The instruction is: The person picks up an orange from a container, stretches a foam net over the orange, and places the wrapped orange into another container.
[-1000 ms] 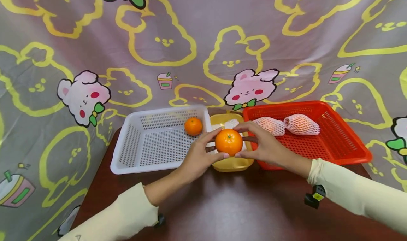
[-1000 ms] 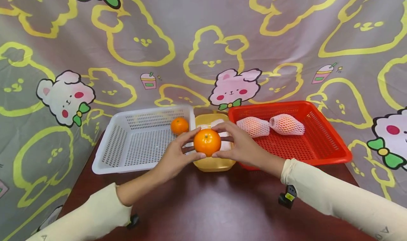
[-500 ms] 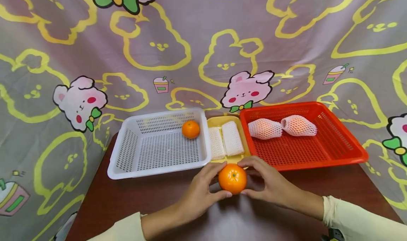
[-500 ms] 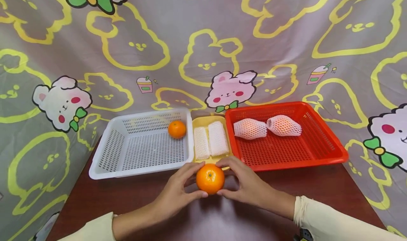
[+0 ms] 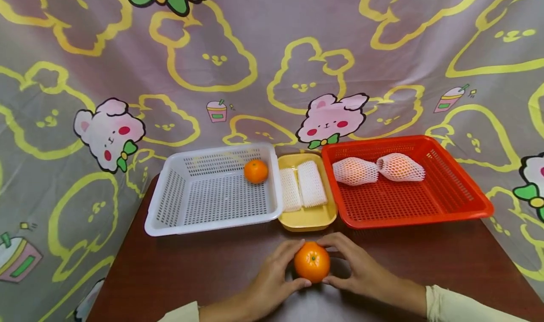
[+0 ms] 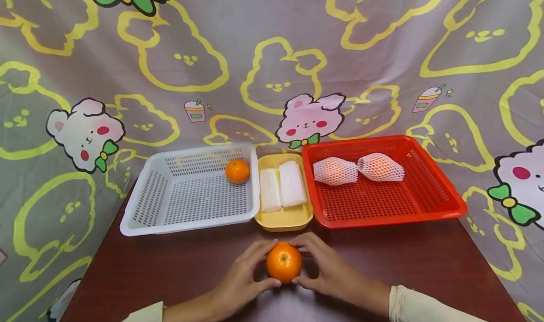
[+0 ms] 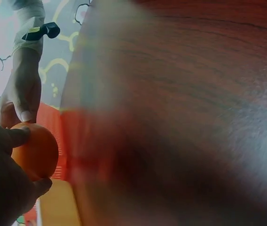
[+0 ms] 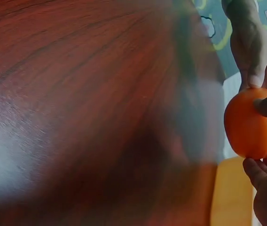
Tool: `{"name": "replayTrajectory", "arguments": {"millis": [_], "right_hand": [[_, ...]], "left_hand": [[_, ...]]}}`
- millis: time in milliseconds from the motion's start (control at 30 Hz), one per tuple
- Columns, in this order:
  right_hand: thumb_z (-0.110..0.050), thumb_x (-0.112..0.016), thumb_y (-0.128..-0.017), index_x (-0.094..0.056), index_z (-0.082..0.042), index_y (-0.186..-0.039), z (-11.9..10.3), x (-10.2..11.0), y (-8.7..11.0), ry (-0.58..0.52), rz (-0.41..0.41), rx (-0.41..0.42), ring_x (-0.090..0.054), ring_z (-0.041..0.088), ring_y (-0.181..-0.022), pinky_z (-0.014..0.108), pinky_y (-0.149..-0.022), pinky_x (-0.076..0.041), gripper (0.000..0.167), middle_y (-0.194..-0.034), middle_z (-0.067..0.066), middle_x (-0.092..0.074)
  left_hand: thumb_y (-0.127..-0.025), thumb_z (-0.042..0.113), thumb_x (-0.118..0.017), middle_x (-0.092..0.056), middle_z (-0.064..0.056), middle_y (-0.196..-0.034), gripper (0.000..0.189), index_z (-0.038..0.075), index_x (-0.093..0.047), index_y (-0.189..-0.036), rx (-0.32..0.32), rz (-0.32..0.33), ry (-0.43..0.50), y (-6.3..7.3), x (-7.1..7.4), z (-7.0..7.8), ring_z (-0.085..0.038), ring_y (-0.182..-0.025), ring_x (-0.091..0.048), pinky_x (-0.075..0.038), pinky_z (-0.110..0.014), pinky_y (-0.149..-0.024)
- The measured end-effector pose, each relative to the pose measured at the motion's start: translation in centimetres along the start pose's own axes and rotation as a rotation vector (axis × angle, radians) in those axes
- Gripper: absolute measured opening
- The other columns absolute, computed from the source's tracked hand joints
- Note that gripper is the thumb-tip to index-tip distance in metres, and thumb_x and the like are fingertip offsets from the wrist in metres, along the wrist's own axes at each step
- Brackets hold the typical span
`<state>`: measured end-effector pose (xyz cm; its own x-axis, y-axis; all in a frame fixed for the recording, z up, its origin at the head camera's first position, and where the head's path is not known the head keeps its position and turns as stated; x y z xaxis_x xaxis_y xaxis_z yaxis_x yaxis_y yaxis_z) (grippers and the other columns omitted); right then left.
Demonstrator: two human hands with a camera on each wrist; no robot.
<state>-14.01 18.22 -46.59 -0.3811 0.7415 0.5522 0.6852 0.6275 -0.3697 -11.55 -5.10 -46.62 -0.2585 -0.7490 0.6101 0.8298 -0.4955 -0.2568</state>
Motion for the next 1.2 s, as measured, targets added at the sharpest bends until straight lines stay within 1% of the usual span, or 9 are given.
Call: {"name": "replayTrajectory", "arguments": {"millis": [100,300,467,667,833,933,1067,1133,1200], "right_hand": [[-0.016,-0.088,-0.081,-0.053,-0.011,-0.137,0.8,-0.5,0.5,0.07,0.018,0.007,-0.059,0.014,-0.122,0.033,-0.098,-0.058,0.066,-0.133,0.002,-0.056],[-0.017,-0.091,-0.076,-0.056,-0.012,-0.133,2.0,-1.6,1.4,0.166,0.018,-0.02,-0.062,0.012,-0.117,0.029,-0.099,-0.057,0.067,-0.129,-0.004,-0.057],[-0.024,-0.092,-0.076,-0.057,-0.015,-0.132,2.4,-1.8,1.7,0.244,0.032,-0.049,-0.062,0.01,-0.114,0.026,-0.1,-0.055,0.067,-0.127,-0.008,-0.058],[-0.028,-0.089,-0.08,-0.056,-0.017,-0.131,2.5,-1.3,1.5,0.208,0.013,-0.108,-0.063,0.012,-0.114,0.032,-0.097,-0.058,0.061,-0.125,-0.006,-0.06],[-0.031,-0.088,-0.081,-0.055,-0.016,-0.129,2.4,-1.0,1.0,0.209,-0.039,-0.169,-0.063,0.013,-0.115,0.035,-0.097,-0.059,0.06,-0.124,-0.006,-0.059],[-0.034,-0.088,-0.08,-0.054,-0.014,-0.126,1.6,-0.4,0.2,0.254,-0.122,-0.206,-0.063,0.017,-0.114,0.039,-0.097,-0.058,0.061,-0.123,-0.002,-0.06],[-0.036,-0.088,-0.079,-0.055,-0.011,-0.123,-0.2,0.9,-2.2,0.316,-0.26,-0.302,-0.066,0.022,-0.109,0.038,-0.088,-0.06,0.061,-0.12,0.005,-0.063],[-0.033,-0.087,-0.081,-0.057,-0.011,-0.118,-1.1,1.6,-4.0,0.352,-0.29,-0.337,-0.067,0.019,-0.099,0.033,-0.079,-0.059,0.053,-0.113,0.004,-0.065],[-0.027,-0.084,-0.085,-0.059,-0.009,-0.113,-1.8,2.1,-5.9,0.397,-0.281,-0.347,-0.068,0.018,-0.093,0.029,-0.073,-0.058,0.042,-0.107,0.006,-0.068]], "left_hand": [[-0.088,0.028,-0.081,-0.055,-0.006,-0.143,0.075,0.006,-0.047,-0.152,0.02,-0.025,0.01,0.0,-0.8,-0.8,-0.02,-0.129,-0.059,-0.051,-0.036,-0.11],[-0.089,0.027,-0.08,-0.055,-0.006,-0.142,0.074,0.002,-0.047,-0.15,0.007,-0.038,0.005,0.5,-2.2,-2.2,-0.021,-0.13,-0.058,-0.049,-0.037,-0.112],[-0.091,0.03,-0.076,-0.055,-0.008,-0.142,0.072,0.0,-0.048,-0.149,0.022,-0.056,-0.01,0.3,-2.6,-2.6,-0.023,-0.13,-0.058,-0.049,-0.037,-0.113],[-0.089,0.028,-0.078,-0.058,-0.007,-0.136,0.07,-0.001,-0.051,-0.146,0.052,-0.1,-0.014,-0.7,-2.3,-2.7,-0.019,-0.126,-0.06,-0.051,-0.033,-0.109],[-0.088,0.022,-0.081,-0.058,-0.007,-0.136,0.07,-0.002,-0.051,-0.147,0.077,-0.121,0.008,-1.0,-2.1,-2.5,-0.018,-0.127,-0.059,-0.051,-0.03,-0.109],[-0.087,0.019,-0.081,-0.057,-0.007,-0.136,0.071,-0.002,-0.05,-0.147,0.09,-0.121,0.02,-1.0,-2.1,-2.4,-0.018,-0.127,-0.059,-0.051,-0.03,-0.109],[-0.086,0.018,-0.082,-0.058,-0.006,-0.136,0.071,-0.001,-0.051,-0.147,0.096,-0.114,0.015,-0.8,-2.3,-2.3,-0.017,-0.127,-0.059,-0.05,-0.031,-0.11],[-0.086,0.018,-0.082,-0.057,-0.006,-0.136,0.071,0.0,-0.051,-0.147,0.098,-0.111,0.009,-0.8,-2.4,-2.3,-0.017,-0.127,-0.059,-0.05,-0.031,-0.11],[-0.085,0.018,-0.082,-0.057,-0.006,-0.136,0.072,0.0,-0.05,-0.148,0.098,-0.108,-0.001,-0.8,-2.4,-2.3,-0.017,-0.127,-0.059,-0.049,-0.031,-0.111]]}}
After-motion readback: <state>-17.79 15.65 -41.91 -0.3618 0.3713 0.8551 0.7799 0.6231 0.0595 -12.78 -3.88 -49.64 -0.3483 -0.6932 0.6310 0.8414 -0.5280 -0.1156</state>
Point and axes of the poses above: each hand's wrist, its own y-axis away from the middle knuckle, its own x-axis out of the back of the hand, z = x × y, the point moved 2 cm from there along -y, towards the middle knuckle
